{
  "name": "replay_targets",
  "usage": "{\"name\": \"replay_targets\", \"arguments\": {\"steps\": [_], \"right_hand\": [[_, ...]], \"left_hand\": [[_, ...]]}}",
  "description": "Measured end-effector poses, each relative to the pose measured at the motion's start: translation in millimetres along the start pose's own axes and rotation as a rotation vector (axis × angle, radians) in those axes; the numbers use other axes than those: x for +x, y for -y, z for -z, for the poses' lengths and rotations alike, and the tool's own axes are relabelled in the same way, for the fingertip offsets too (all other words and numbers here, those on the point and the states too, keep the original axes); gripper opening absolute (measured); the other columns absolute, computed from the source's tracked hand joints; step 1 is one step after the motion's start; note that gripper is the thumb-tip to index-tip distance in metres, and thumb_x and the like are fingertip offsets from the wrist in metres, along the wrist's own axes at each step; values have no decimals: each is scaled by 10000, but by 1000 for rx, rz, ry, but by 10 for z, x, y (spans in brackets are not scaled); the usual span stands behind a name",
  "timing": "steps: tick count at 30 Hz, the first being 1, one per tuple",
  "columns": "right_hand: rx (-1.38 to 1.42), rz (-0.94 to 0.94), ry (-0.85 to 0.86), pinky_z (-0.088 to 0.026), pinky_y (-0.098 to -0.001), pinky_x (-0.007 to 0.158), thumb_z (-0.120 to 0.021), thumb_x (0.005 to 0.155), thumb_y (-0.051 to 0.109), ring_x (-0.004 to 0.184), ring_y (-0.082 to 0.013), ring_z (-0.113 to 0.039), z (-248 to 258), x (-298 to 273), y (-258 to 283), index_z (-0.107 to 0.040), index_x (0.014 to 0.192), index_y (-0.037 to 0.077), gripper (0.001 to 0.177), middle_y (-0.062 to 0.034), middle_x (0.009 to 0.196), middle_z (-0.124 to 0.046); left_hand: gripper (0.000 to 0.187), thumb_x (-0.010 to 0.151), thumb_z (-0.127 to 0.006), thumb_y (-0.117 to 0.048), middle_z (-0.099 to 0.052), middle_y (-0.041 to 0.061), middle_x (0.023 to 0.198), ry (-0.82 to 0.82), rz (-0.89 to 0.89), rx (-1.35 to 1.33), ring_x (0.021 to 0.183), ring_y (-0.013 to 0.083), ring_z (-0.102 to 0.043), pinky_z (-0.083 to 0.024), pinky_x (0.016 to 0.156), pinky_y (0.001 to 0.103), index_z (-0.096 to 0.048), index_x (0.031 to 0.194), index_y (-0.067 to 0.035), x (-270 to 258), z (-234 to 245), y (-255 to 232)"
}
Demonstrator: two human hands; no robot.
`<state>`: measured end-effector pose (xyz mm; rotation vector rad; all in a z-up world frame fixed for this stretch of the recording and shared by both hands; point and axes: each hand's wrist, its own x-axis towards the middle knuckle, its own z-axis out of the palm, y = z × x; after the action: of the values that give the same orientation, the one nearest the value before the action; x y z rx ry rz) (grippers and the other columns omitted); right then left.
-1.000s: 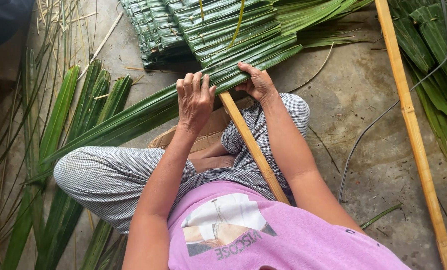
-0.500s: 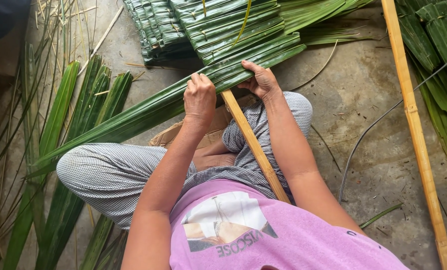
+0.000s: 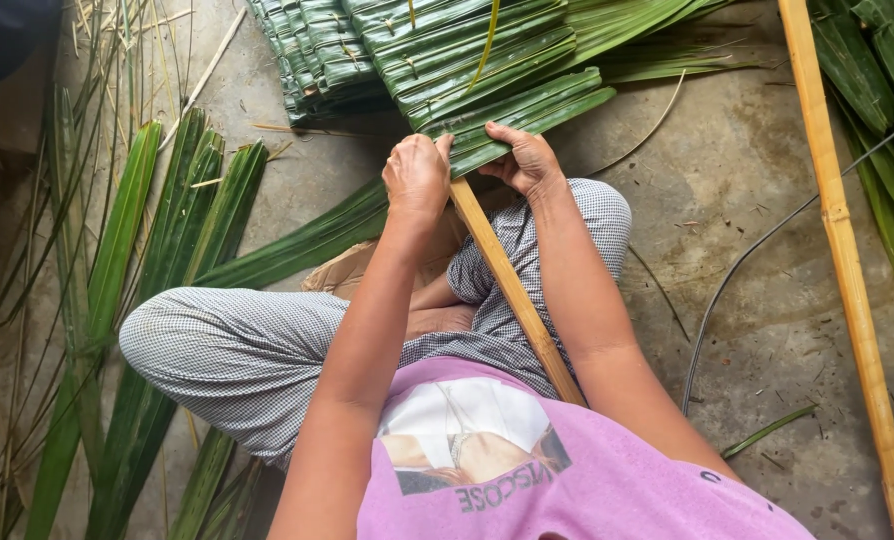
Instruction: The person weaves long palm leaves around wooden poles to create a thatch mat, inserting and folding new leaves one by one and securing them with a thin strip of material.
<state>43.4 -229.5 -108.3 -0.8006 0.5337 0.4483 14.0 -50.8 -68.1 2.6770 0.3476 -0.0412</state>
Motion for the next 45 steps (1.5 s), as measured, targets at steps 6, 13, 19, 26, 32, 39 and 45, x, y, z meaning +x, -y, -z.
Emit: {"name": "replay_targets", "arguments": {"steps": [6, 13, 19, 26, 32, 39, 45], "right_hand": [[-8, -27, -45, -666, -565, 590, -864, 820, 102, 763, -436, -772, 6, 24, -42, -641, 1010, -22, 318, -260, 941, -754], [-56, -44, -70, -670, -538, 608, -882, 805, 136, 741, -408, -778, 62, 80, -79, -645, 1004, -7, 341, -233, 911, -760], [-276, -4, -147, -620, -427, 431, -941, 761, 341, 519, -321, -724, 108, -81, -55, -667, 955, 46, 447, -211, 755, -728], [-319, -321, 20, -291, -621, 1189, -681, 652, 906, 1364, -484, -514, -265, -652, 61, -490, 1433, -86, 1277, -290, 1425, -565], [248, 237, -221, 72, -613, 1251, -949, 720, 532, 1565, -438, 65, -297, -587, 33, 2, 1654, 111, 1398, -296, 1644, 100], [295, 564, -267, 232, -620, 1226, -865, 834, 538, 1549, -383, 259, 742, -88, -169, -77, 1655, 127, 1210, -248, 1672, 251], [-104, 1150, -439, -559, -387, 1017, -836, 951, 163, 1107, -146, -631, 64, 10, 142, -759, 1199, 150, 260, -36, 1164, -728]], "left_hand": [[520, 881, -741, -469, -730, 324, 957, 111, 246, -406, 1035, 522, -698, -567, 908, 582, -733, 922, 48, -94, 220, 0], [343, 781, -828, -141, -698, 285, 706, 46, 478, -1183, 627, 349, -742, -642, 509, 480, -711, 904, 157, 178, -435, 155], [284, 786, -822, -78, -685, 229, 704, 32, 509, -1426, 629, 308, -736, -645, 547, 460, -703, 911, 147, 187, -520, 148], [293, 815, -830, -109, -721, 244, 763, 74, 490, -1448, 688, 320, -762, -657, 599, 465, -714, 945, 127, 146, -475, 163], [336, 831, -843, -148, -730, 236, 783, 113, 449, -1519, 703, 304, -765, -659, 630, 470, -712, 980, 123, 70, -387, 193], [339, 835, -853, -167, -740, 196, 798, 115, 433, -1537, 724, 269, -765, -659, 646, 450, -723, 996, 102, 88, -511, 300], [303, 851, -850, -172, -740, 175, 777, 140, 426, -1562, 689, 239, -762, -664, 636, 414, -730, 975, 78, 73, -460, 289]]}}
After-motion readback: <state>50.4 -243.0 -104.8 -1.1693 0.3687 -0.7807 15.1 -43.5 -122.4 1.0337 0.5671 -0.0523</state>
